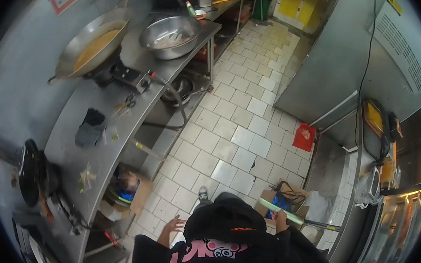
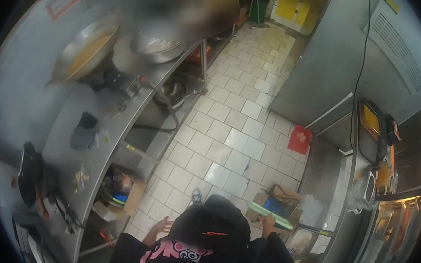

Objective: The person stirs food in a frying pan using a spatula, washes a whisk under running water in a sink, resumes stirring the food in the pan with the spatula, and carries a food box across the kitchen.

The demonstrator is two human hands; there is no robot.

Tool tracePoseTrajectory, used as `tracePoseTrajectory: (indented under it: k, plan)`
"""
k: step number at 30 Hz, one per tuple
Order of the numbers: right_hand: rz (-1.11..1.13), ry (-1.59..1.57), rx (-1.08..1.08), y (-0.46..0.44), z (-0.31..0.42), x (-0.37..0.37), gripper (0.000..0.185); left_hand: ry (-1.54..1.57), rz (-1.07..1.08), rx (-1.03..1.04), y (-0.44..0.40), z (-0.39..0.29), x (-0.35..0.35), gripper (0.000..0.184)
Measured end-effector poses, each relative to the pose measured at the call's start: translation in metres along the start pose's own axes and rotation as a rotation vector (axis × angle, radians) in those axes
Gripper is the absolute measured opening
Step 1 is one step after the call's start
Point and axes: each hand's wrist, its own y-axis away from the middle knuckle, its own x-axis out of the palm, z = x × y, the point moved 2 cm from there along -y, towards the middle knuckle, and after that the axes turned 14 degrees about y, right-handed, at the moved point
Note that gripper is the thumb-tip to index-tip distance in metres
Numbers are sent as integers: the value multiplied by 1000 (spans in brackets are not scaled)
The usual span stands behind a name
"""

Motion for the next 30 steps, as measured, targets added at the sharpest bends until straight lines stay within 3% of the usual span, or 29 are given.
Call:
tracePoseTrajectory:
  k: [2,3,4,6,8,9,10,11,12,13,14,15,16,17,18,20,22,24,26,28,30]
  plan:
    - [-108,-203,10,14,8,22,35,-747,-190,-129,-19,-84,-33,57]
    - [-129,-232,22,18,8,32,35,-1208,-148,41,-68,-112,-73,53]
    - [-91,-283,101,18,8,41,38,-1247,-139,37,-76,-149,-81,53]
    - [-61,-369,176,2,10,60,40,-956,-184,96,-92,-254,-79,39]
    - [155,-679,178,-49,-24,66,40,-637,-223,161,-108,-358,-57,28]
    - [290,-471,196,-124,-73,58,33,-508,-207,305,-113,-401,-34,28]
    - [330,-484,196,-102,-29,82,22,-370,-189,441,-120,-437,-7,28]
    - [369,-496,197,-75,18,108,16,-371,-185,446,-133,-474,17,28]
    - [409,-508,198,-51,63,132,20,-288,-133,536,-145,-506,43,27]
    - [480,72,-183,-70,84,148,17,-197,-82,616,-152,-524,69,26]
    - [360,619,-570,-98,96,158,30,-222,-46,588,-159,-537,98,26]
    - [566,332,-349,-132,112,175,30,-252,-7,572,-172,-558,123,26]
    - [700,61,-86,-166,128,192,29,-295,188,506,-180,-573,146,28]
    - [535,-91,19,-192,151,220,29,-430,349,407,-177,-594,172,31]
    - [369,-238,130,-213,170,250,28,-718,348,491,-194,-609,189,32]
    - [19,-496,358,-236,213,301,28,-875,308,611,-188,-648,226,29]
    - [281,-79,242,-237,313,346,27,-650,225,850,-182,-691,239,31]
    - [244,55,144,-238,393,408,28,-206,25,593,-186,-722,234,27]
    - [324,200,179,-258,456,464,29,-13,-63,546,-189,-745,224,26]
    - [337,287,127,-238,535,534,22,-35,-149,410,-219,-759,204,28]
    - [352,360,82,-248,594,592,26,-288,-201,133,-263,-771,185,28]
